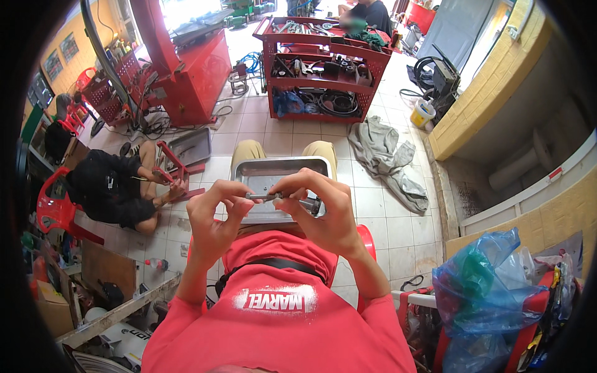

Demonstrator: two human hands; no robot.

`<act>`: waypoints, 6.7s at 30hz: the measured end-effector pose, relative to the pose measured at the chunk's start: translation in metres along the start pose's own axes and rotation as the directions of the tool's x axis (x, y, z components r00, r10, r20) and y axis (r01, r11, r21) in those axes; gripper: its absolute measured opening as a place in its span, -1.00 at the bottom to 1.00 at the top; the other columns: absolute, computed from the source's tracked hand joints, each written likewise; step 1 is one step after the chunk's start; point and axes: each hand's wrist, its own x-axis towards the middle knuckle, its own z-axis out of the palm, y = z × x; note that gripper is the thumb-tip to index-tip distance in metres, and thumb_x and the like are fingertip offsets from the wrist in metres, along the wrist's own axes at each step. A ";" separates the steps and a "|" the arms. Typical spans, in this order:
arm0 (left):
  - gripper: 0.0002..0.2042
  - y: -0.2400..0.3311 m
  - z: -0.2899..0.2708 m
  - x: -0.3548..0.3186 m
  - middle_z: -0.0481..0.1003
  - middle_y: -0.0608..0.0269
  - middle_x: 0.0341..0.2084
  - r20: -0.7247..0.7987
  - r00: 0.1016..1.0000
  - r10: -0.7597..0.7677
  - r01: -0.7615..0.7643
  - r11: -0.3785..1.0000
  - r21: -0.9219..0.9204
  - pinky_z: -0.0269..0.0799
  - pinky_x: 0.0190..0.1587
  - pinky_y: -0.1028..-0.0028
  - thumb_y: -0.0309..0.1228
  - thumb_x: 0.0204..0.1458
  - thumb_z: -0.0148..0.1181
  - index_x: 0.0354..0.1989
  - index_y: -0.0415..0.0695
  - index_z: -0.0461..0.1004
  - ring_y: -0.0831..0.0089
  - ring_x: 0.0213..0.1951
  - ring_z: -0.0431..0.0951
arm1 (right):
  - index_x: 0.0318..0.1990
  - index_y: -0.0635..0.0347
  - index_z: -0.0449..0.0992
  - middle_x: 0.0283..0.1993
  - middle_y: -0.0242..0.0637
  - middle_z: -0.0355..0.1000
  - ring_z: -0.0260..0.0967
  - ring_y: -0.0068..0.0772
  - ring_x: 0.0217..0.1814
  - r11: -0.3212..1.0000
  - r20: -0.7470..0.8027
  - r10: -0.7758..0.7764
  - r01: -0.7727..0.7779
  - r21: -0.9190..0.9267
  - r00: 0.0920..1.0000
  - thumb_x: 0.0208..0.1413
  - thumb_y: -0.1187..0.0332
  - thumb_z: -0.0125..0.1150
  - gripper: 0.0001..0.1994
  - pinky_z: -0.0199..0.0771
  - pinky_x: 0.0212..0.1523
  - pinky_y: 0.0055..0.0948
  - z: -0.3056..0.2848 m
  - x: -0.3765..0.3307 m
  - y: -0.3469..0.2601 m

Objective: The person sits on a red plastic chair in a workshop, assembling small mechanical components on a metal tray resting on their lap. They manipulate a cylindrical metal part, a circular ring, and a rod, fitting them together by hand. The person repeatedly adjusts the assembly, rotating the parts to align them, and places the components back on the tray between adjustments.

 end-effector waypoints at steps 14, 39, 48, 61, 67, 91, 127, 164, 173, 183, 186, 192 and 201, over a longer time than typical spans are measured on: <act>-0.71 0.002 0.008 0.003 0.66 0.31 -0.31 -0.040 0.995 -0.094 0.091 0.995 -0.050 0.37 -0.53 0.54 -0.47 0.03 0.50 -0.10 -0.12 0.54 0.59 -0.52 0.58 | -0.14 0.24 0.64 -0.33 -0.32 0.61 0.51 -0.53 -0.38 0.997 -0.013 0.068 -0.068 0.020 0.998 0.04 0.64 0.39 -0.78 0.44 -0.31 -0.52 0.004 -0.001 0.008; -0.75 0.002 0.012 0.003 0.65 0.29 -0.33 -0.056 0.992 -0.116 0.108 0.986 -0.127 0.39 -0.52 0.52 -0.48 0.07 0.47 -0.14 -0.15 0.52 0.53 -0.54 0.60 | -0.14 0.24 0.64 -0.35 -0.32 0.61 0.49 -0.53 -0.40 0.998 -0.007 0.062 -0.062 -0.008 0.998 0.02 0.65 0.39 -0.77 0.44 -0.32 -0.52 0.006 -0.002 0.012; -0.82 -0.012 0.005 -0.004 0.64 0.30 -0.42 0.020 0.988 -0.153 0.154 0.987 -0.041 0.40 -0.48 0.48 -0.37 0.14 0.42 -0.21 -0.14 0.56 0.50 -0.56 0.56 | -0.13 0.25 0.63 -0.36 -0.32 0.61 0.49 -0.56 -0.41 0.996 -0.014 0.086 -0.086 0.025 0.996 0.04 0.64 0.39 -0.77 0.44 -0.33 -0.52 0.006 -0.001 0.014; -0.73 -0.012 0.006 0.006 0.63 0.22 -0.30 -0.068 0.996 -0.057 0.053 0.997 -0.063 0.44 -0.40 0.61 -0.65 -0.08 0.53 -0.22 -0.18 0.60 0.62 -0.44 0.59 | -0.15 0.25 0.63 -0.36 -0.35 0.60 0.46 -0.63 -0.45 0.991 -0.069 0.128 -0.125 0.054 0.989 0.09 0.63 0.38 -0.81 0.39 -0.37 -0.54 0.007 -0.001 0.015; -0.74 -0.019 0.006 0.006 0.64 0.19 -0.27 -0.088 0.992 -0.088 0.073 0.984 -0.163 0.46 -0.37 0.62 -0.65 -0.07 0.52 -0.22 -0.19 0.60 0.63 -0.39 0.60 | -0.05 0.29 0.57 -0.25 -0.30 0.47 0.43 -0.63 -0.45 0.989 -0.101 0.056 -0.042 0.139 0.993 0.15 0.71 0.26 -0.76 0.39 -0.37 -0.56 0.006 0.002 0.027; -0.76 -0.204 0.067 -0.135 0.59 0.27 -0.34 0.298 0.890 -0.347 0.275 0.927 0.257 0.37 -0.06 0.30 -0.30 0.01 0.44 -0.19 -0.09 0.61 0.26 -0.19 0.56 | -0.12 0.06 0.61 -0.23 -0.36 0.56 0.43 -0.25 -0.02 0.814 0.230 0.254 -0.079 -0.576 0.940 0.17 0.40 0.29 -0.86 0.27 0.07 -0.25 0.077 -0.110 0.202; -0.63 -0.188 0.076 -0.142 0.64 0.27 -0.21 0.474 0.876 -0.085 -0.025 0.975 0.222 0.39 0.12 0.23 -0.02 0.15 0.33 -0.08 -0.04 0.65 0.26 -0.04 0.57 | 0.03 0.25 0.53 -0.10 -0.31 0.55 0.47 -0.40 -0.10 0.868 -0.113 -0.138 0.065 -0.493 0.984 0.31 0.40 0.26 -0.79 0.42 0.02 -0.38 -0.107 0.050 0.048; -0.78 -0.187 0.076 -0.140 0.55 0.27 -0.23 0.536 0.844 -0.008 -0.118 0.972 0.201 0.34 0.13 0.28 -0.22 0.11 0.38 -0.24 -0.11 0.62 0.29 -0.07 0.54 | 0.01 0.20 0.58 -0.12 -0.19 0.58 0.53 -0.29 -0.10 0.825 0.373 0.053 0.170 -0.539 0.926 0.28 0.42 0.27 -0.81 0.51 -0.04 -0.32 -0.039 0.098 0.069; -0.78 -0.186 0.077 -0.144 0.56 0.29 -0.26 0.522 0.852 0.038 -0.173 0.962 0.213 0.36 0.10 0.28 -0.22 0.09 0.39 -0.26 -0.11 0.62 0.30 -0.09 0.54 | 0.00 0.19 0.59 -0.12 -0.17 0.59 0.55 -0.26 -0.10 0.846 0.267 -0.052 0.185 -0.501 0.962 0.28 0.42 0.27 -0.81 0.53 -0.05 -0.30 -0.047 0.088 0.055; -0.77 -0.186 0.076 -0.142 0.56 0.36 -0.26 0.567 0.819 0.082 -0.234 0.952 0.200 0.36 0.12 0.30 -0.20 0.04 0.41 -0.27 -0.08 0.64 0.38 -0.07 0.54 | 0.00 0.17 0.60 -0.13 -0.13 0.60 0.56 -0.23 -0.10 0.904 -0.005 -0.263 0.245 -0.350 0.965 0.27 0.43 0.27 -0.81 0.55 -0.07 -0.29 -0.044 0.059 0.025; -0.77 -0.190 0.074 -0.143 0.57 0.36 -0.24 0.548 0.834 0.065 -0.206 0.958 0.198 0.36 0.13 0.28 -0.17 0.07 0.41 -0.27 -0.04 0.64 0.34 -0.07 0.53 | 0.00 0.17 0.60 -0.13 -0.12 0.60 0.57 -0.22 -0.10 0.953 -0.047 -0.135 0.117 -0.281 0.990 0.27 0.43 0.27 -0.81 0.56 -0.07 -0.28 -0.024 0.040 0.060; -0.75 -0.192 0.068 -0.130 0.56 0.25 -0.17 0.424 0.895 -0.140 0.022 0.962 0.272 0.35 0.11 0.25 -0.18 0.08 0.41 -0.17 -0.03 0.62 0.22 -0.03 0.52 | 0.00 0.16 0.61 -0.13 -0.10 0.60 0.58 -0.20 -0.10 0.874 0.082 0.356 -0.301 -0.382 0.931 0.26 0.43 0.27 -0.82 0.57 -0.08 -0.27 0.011 -0.026 0.187; -0.76 -0.203 0.063 -0.133 0.50 0.17 -0.19 0.279 0.924 -0.263 0.139 0.909 0.394 0.34 0.06 0.24 -0.34 0.09 0.35 -0.09 -0.09 0.56 0.16 -0.05 0.49 | -0.14 0.02 0.68 -0.15 -0.37 0.60 0.46 -0.20 0.03 0.714 0.347 0.482 -0.131 -0.688 0.804 0.12 0.24 0.39 -0.81 0.40 0.03 -0.16 0.030 -0.065 0.282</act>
